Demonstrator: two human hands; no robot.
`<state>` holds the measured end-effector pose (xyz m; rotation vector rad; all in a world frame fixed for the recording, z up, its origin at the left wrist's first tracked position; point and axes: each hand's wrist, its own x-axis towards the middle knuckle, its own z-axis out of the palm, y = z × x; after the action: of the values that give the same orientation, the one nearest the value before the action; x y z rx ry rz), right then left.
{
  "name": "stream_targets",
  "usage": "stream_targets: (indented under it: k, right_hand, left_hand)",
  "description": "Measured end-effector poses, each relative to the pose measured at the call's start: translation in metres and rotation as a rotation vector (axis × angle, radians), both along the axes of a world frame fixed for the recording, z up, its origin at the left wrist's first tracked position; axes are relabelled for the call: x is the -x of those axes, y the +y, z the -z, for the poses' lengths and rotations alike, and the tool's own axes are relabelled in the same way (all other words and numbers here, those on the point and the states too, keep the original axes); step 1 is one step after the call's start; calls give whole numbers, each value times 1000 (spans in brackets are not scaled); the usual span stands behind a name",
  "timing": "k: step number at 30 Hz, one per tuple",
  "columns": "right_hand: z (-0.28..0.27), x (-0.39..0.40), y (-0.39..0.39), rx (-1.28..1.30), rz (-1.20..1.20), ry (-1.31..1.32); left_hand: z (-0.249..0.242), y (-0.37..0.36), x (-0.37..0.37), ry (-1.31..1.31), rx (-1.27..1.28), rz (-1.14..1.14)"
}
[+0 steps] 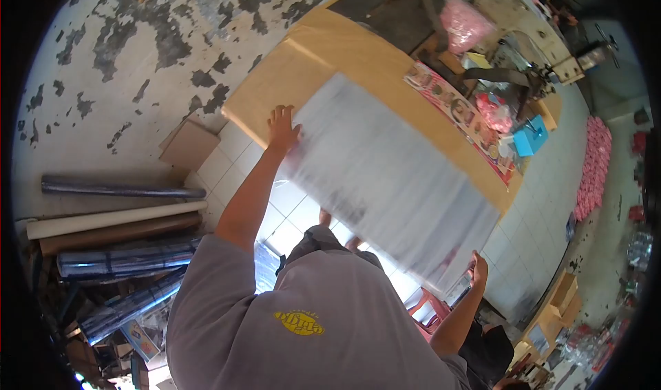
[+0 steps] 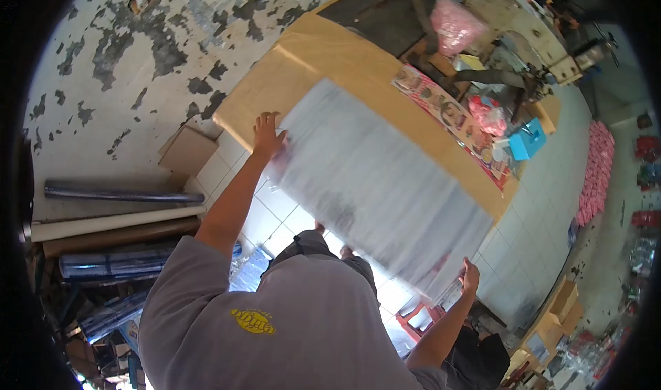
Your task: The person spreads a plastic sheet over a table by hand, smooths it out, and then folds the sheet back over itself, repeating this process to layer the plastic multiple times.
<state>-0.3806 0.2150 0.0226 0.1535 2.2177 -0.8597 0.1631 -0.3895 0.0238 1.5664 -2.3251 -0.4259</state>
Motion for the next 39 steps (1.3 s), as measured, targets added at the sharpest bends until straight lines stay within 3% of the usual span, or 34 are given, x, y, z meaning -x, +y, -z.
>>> stream_targets:
  k: [3,6,9,11,13,15,16,21,24,26,28,32,36,39]
  right_hand:
    - [-25,-6,-10,282,-7,-91]
    - [-47,-16,-32,168,-32,-65]
    - [-23,-3,-17,381,-63,17]
    - [-32,1,-2,589,42,43]
    - [-70,-5,5,665,153,114]
    - [-145,-23,3,700,220,219]
    - [-136,-1,39,795,156,338]
    - [-287,13,62,673,-49,604]
    - [-315,-3,51,660,27,694]
    - [-326,-11,37,666,49,720]
    - [-336,-17,23,678,57,747]
    - [-355,-24,-6,715,18,786]
    - [-389,-30,-42,791,-56,815]
    - [-430,-36,-87,901,-156,832]
  left_hand:
    - [11,32,12,-15,80,140]
    - [44,44,16,-75,98,170]
    - [40,46,16,-115,55,184]
    - [32,49,13,-97,14,220]
    - [16,61,21,-42,-59,263]
    - [4,80,34,42,-214,298]
    - [25,94,38,-22,-51,353]
    - [15,184,94,137,-127,464]
    - [13,235,126,256,-154,567]
    - [16,261,134,568,-199,740]
    - [6,288,132,579,-302,803]
    - [0,321,105,536,-158,959]
    - [22,347,115,378,-165,815]
    - [31,371,126,434,-139,607]
